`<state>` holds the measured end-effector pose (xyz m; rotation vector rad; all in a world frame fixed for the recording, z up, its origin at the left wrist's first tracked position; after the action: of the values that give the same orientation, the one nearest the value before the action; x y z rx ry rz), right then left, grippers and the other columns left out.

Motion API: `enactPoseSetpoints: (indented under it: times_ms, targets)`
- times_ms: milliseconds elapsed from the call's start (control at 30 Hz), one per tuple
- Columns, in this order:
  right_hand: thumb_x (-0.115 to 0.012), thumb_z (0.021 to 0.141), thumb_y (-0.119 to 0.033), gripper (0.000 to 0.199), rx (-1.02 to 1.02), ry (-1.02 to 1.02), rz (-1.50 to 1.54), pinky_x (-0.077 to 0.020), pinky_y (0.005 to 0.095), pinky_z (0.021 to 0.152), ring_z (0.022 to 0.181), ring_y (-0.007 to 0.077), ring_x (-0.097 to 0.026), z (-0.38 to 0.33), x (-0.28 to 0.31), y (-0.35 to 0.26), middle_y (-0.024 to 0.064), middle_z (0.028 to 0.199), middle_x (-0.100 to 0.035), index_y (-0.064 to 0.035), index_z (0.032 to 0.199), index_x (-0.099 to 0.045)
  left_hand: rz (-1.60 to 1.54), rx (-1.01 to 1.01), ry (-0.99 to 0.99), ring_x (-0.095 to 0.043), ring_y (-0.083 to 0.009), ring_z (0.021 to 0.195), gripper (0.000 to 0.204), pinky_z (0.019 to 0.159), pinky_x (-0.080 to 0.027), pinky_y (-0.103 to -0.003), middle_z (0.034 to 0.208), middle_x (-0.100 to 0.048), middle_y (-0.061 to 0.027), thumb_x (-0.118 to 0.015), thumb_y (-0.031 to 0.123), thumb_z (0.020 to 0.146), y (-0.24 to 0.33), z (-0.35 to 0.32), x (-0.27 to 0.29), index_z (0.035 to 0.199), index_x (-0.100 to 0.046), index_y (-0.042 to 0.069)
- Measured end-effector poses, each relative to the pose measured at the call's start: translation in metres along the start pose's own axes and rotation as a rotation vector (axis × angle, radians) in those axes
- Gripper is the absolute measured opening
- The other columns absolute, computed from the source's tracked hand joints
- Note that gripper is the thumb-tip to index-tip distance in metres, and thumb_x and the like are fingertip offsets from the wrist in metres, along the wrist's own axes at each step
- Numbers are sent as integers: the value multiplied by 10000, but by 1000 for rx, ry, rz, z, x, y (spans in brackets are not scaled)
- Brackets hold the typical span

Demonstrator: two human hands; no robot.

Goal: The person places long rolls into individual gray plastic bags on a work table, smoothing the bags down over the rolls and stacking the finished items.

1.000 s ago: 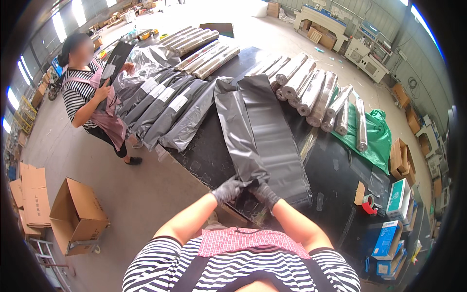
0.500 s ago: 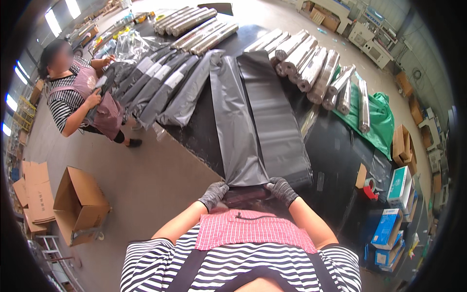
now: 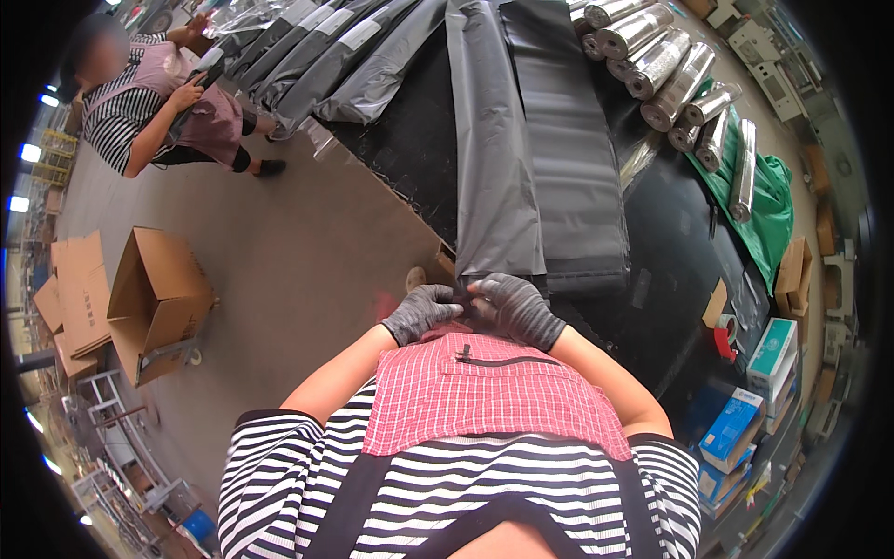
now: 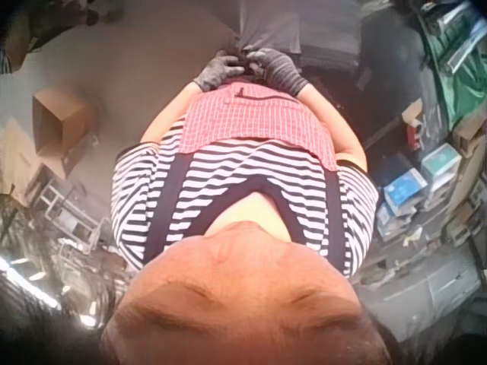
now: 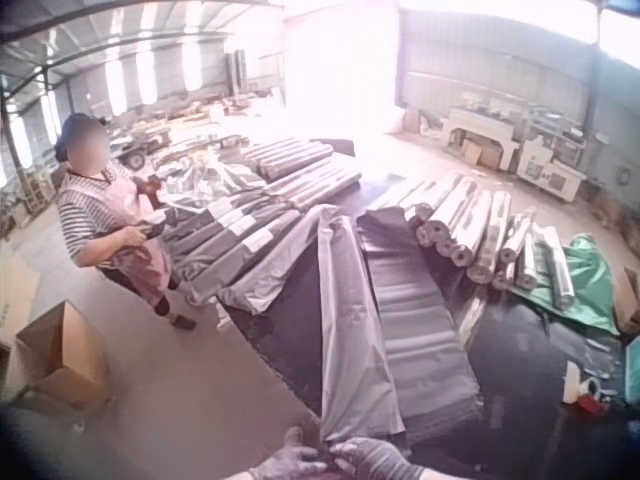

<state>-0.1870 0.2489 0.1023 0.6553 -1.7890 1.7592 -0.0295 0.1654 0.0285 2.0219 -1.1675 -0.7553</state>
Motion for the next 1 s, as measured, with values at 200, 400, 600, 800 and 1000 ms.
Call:
enactPoseSetpoints:
  times_ms: [200, 400, 600, 800, 1000]
  targets:
    - [-684, 818, -236, 213, 164, -182, -208, -526, 453, 742, 884, 352, -637, 14, -22, 0, 124, 902, -651, -79, 961, -669, 112, -105, -38, -638, -175, 925, 255, 868, -496, -310, 955, -719, -77, -695, 138, 890, 4, 2, -7, 1098, -698, -9]
    - [-627, 837, -220, 145, -67, -31, -111, -528, 440, 717, 820, 345, -640, -19, -10, 18, 142, 837, -642, -85, 878, -657, 227, -39, -99, -639, -181, 922, 284, 879, -491, -306, 974, -716, -83, -711, 162, 884, 24, 3, -13, 1099, -692, -22]
    - [-606, 893, -217, 152, -859, 165, 57, -506, 447, 730, 845, 385, -626, -312, -15, 102, 176, 883, -633, -68, 917, -631, 916, -103, 49, -592, -342, 1113, 413, 995, -469, -403, 1139, -633, -192, -725, 131, 795, 131, 22, 35, 1195, -658, 54]
    - [-603, 914, -305, 242, -1502, -657, 104, -523, 423, 750, 856, 362, -657, -545, -118, 75, 177, 935, -664, -92, 1017, -656, 1943, -884, -7, -202, -265, 1505, 764, 1221, -140, -492, 1614, -260, -38, -608, 121, 821, 189, 102, 16, 1524, -326, 221]
    - [-600, 935, -393, 341, -955, -419, -143, -540, 398, 771, 867, 340, -687, -382, -70, 113, 177, 987, -696, -116, 1117, -682, 1775, -1107, -117, -266, -213, 1485, 638, 1214, -164, -466, 1565, -369, -23, -527, 202, 847, 157, 138, 47, 1477, -430, 212]
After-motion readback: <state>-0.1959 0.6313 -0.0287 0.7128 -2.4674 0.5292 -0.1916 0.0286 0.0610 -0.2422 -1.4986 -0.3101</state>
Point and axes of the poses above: each hand's wrist, its own z-axis towards the middle knuckle, its own x-axis out of the back of the hand, y = z × x, the point moved 5 cm from there along z, towards the middle knuckle
